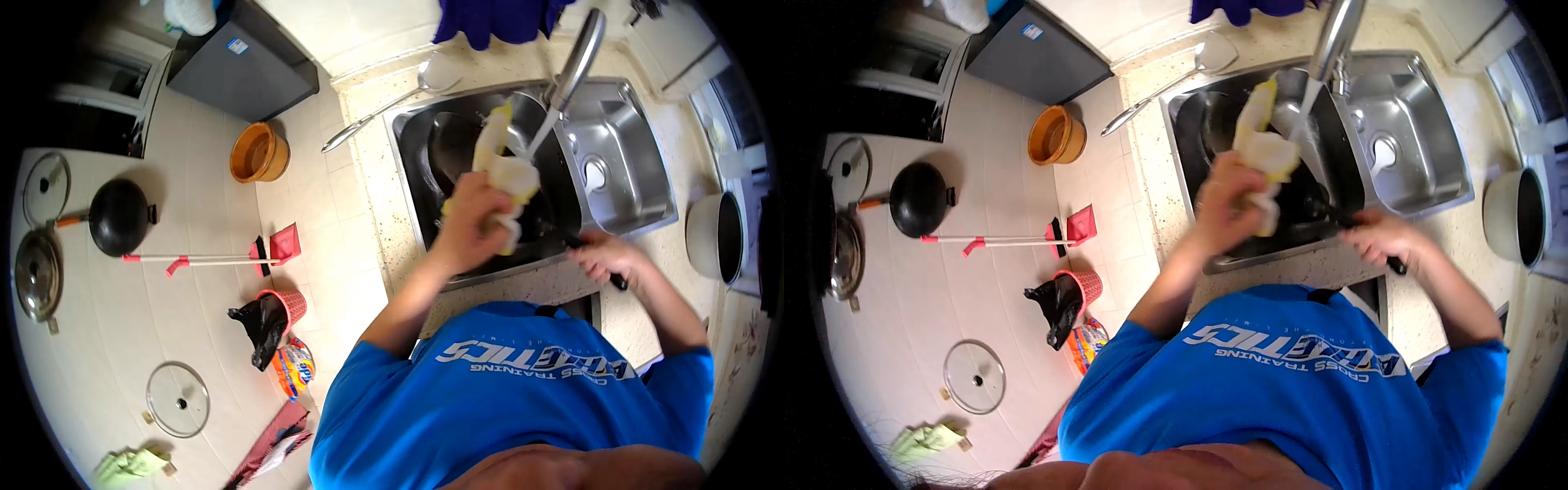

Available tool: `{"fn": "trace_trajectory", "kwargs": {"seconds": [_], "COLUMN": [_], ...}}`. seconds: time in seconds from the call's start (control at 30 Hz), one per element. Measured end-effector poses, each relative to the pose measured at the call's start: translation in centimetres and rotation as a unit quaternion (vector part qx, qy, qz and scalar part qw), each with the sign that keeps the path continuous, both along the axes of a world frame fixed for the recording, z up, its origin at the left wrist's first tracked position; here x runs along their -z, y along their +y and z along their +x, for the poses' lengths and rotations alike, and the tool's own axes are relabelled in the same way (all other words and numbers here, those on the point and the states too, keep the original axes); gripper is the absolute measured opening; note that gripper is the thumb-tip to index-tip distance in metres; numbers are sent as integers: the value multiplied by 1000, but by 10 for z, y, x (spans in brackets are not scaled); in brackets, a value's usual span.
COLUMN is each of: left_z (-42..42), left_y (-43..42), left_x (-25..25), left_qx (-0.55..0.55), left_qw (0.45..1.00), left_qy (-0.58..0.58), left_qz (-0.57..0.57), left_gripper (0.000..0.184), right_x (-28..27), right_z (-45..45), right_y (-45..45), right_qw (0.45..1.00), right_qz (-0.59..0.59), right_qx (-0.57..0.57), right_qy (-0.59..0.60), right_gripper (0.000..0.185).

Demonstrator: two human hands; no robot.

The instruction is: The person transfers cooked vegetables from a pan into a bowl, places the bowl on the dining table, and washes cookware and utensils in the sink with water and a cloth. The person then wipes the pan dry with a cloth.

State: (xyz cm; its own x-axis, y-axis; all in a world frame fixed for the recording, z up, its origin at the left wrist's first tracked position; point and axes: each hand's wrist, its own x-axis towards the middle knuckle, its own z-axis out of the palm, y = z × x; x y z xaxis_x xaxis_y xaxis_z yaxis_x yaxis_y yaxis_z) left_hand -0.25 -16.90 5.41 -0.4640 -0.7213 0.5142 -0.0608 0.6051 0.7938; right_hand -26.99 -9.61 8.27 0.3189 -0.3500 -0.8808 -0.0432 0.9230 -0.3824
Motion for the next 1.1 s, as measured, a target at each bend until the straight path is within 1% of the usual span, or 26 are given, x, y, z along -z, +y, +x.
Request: {"fn": "trace_trajectory", "kwargs": {"seconds": [0.07, 0.13, 0.17, 0.2, 0.27, 0.3, 0.33, 0.37, 0.4, 0.47, 0.5, 0.53, 0.57, 0.6, 0.67, 0.7, 0.73, 0.77, 0.83, 0.87, 0.9, 0.93, 1.0, 1.03, 1.07, 1.1], "left_z": [-35, -47, -52, -55, -60, -60, -60, -57, -53, -47, -44, -42, -41, -43, -45, -42, -39, -37, -30, -27, -28, -29, -35, -44, -48, -52], "left_y": [2, -4, -10, -16, -37, -51, -68, -91, -114, -144, -144, -143, -141, -132, -103, -94, -86, -78, -59, -47, -34, -21, 5, 21, 33, 44], "left_x": [5, 19, 21, 21, 22, 23, 25, 36, 57, 111, 139, 168, 182, 176, 155, 159, 164, 170, 188, 196, 180, 180, 179, 165, 157, 142], "left_qx": [-73, -102, -108, -118, -122, -156, -189, -166, -142, -95, -95, -98, -99, -97, -123, -125, -139, -152, -168, -181, -228, -232, -312, -372, -374, -363], "left_qw": [974, 947, 947, 951, 956, 959, 960, 976, 984, 976, 976, 944, 899, 897, 818, 814, 792, 770, 764, 758, 763, 762, 816, 818, 811, 836], "left_qy": [-162, -193, -187, -188, -187, -178, -169, -135, -100, 23, 23, 62, 100, 98, 144, 142, 150, 159, 183, 208, 206, 207, 174, 138, 164, 154], "left_qz": [-144, -237, -238, -213, -189, -154, -119, -38, 43, 196, 196, 307, 416, 419, 543, 549, 575, 599, 596, 591, 569, 568, 455, 416, 419, 382], "left_gripper": [27, 28, 28, 29, 31, 31, 32, 33, 35, 43, 43, 47, 50, 50, 54, 54, 53, 51, 48, 45, 39, 39, 38, 39, 40, 39], "right_x": [5, -7, -4, -2, 4, 5, 6, 7, 9, 11, 11, 11, 10, 10, 6, 0, 2, 3, 5, 6, 8, 9, 1, -2, -4, -7], "right_z": [10, 22, 22, 22, 21, 20, 19, 18, 15, 10, 10, 10, 10, 9, 8, 11, 12, 13, 16, 19, 23, 27, 41, 48, 55, 61], "right_y": [11, 16, 16, 19, 24, 26, 27, 29, 31, 27, 26, 26, 26, 27, 27, 26, 27, 26, 24, 23, 21, 20, 17, 16, 15, 14], "right_qw": [999, 997, 993, 993, 979, 980, 968, 953, 955, 988, 988, 997, 999, 999, 987, 986, 985, 976, 948, 948, 928, 904, 900, 889, 878, 861], "right_qz": [20, -45, -58, -78, -126, -121, -158, -194, -188, -92, -92, -60, -27, -23, 24, 26, 33, 53, 90, 92, 119, 144, 146, 157, 168, 193], "right_qx": [29, -18, -50, -43, -58, -55, -83, -112, -109, -65, -64, -10, 45, 48, 137, 153, 152, 173, 222, 218, 241, 263, 269, 295, 322, 338], "right_qy": [-16, 63, 92, 79, 148, 150, 177, 202, 203, 106, 105, 52, -1, -1, -75, -66, -67, -119, -209, -211, -258, -304, -312, -313, -312, -327], "right_gripper": [20, 17, 16, 16, 17, 17, 16, 16, 16, 14, 14, 14, 14, 14, 15, 14, 14, 14, 14, 14, 15, 17, 20, 20, 21, 22]}}
